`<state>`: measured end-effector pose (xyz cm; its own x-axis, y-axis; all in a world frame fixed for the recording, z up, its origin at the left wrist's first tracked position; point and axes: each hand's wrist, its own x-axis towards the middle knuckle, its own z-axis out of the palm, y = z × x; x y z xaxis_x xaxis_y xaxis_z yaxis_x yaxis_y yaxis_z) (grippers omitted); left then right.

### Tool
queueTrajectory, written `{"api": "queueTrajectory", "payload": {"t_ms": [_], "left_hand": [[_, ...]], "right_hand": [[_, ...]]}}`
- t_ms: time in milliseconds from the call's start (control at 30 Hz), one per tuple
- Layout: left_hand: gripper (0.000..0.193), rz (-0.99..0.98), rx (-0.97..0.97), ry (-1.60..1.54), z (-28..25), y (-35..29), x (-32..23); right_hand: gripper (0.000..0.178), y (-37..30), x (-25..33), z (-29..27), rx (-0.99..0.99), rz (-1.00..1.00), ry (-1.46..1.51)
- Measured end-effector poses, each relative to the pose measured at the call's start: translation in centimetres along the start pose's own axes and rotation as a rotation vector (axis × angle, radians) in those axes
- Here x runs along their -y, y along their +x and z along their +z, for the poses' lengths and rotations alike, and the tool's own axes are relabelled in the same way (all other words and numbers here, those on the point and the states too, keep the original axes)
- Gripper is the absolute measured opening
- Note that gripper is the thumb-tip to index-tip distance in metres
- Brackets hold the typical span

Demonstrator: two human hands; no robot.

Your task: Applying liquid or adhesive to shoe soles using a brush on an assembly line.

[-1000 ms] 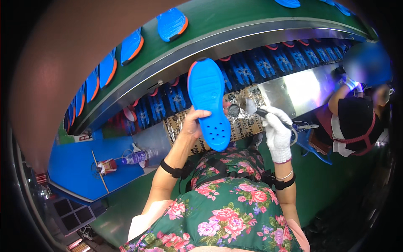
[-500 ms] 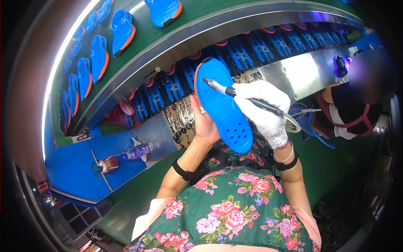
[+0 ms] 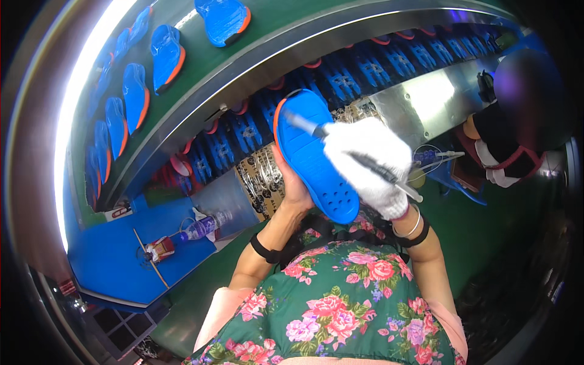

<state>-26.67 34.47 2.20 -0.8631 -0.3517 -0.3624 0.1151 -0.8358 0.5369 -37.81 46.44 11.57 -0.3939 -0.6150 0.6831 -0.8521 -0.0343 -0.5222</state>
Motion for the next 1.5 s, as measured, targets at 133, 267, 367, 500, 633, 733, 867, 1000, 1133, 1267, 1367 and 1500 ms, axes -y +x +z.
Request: {"api": "queueTrajectory", "payload": {"t_ms": [133,267,367,500,633,733,867,1000,1133,1267,1367,1500], "left_hand": [[0.108,-0.053,-0.019,0.012,-0.7,0.7,-0.4],[0.108,-0.024,-0.045,0.123,-2.3,1.5,-0.7],[0.108,-0.027,0.026,0.094,-1.4,2.5,-1.2],[0.105,-0.045,-0.020,0.035,-1.3,2.8,-0.9],[0.108,-0.013,-0.051,0.187,-1.3,2.5,-1.4],[0.110,0.017,-0.076,0.116,-1.1,3.2,-1.1],[0.114,-0.007,-0.076,0.202,0.0,3.7,-1.4],[0.117,-0.191,0.595,-0.387,-3.2,5.3,-1.7],[0.110,0.048,-0.061,0.056,0.1,5.8,-1.1],[0.116,-0.168,0.462,-0.166,1.1,6.9,-1.2],[0.118,-0.158,0.413,-0.186,0.6,7.7,-0.6],[0.115,-0.083,0.436,-0.192,1.1,8.4,-0.5]], "right_hand": [[0.033,-0.8,-0.2,0.6,-0.028,0.028,0.049],[0.029,-1.4,0.6,1.6,0.027,0.057,0.235],[0.018,-1.2,-0.4,1.2,-0.110,0.296,0.372],[0.031,-1.6,-0.8,1.1,-0.054,0.054,0.141],[0.030,-2.1,-0.2,1.0,0.059,0.056,0.284],[0.026,-2.1,-1.8,0.5,-0.062,0.184,0.338],[0.029,-2.3,-1.9,0.4,0.015,0.004,0.143],[0.026,-2.5,-2.1,-0.5,0.095,0.095,0.415],[0.027,-3.2,-3.7,-1.3,-0.044,0.242,0.470],[0.033,-4.3,-2.5,-1.4,0.055,0.020,0.179],[0.024,-4.2,-2.8,-2.5,0.025,0.156,0.393],[0.023,-4.0,-4.1,-3.4,-0.062,0.206,0.397]]}}
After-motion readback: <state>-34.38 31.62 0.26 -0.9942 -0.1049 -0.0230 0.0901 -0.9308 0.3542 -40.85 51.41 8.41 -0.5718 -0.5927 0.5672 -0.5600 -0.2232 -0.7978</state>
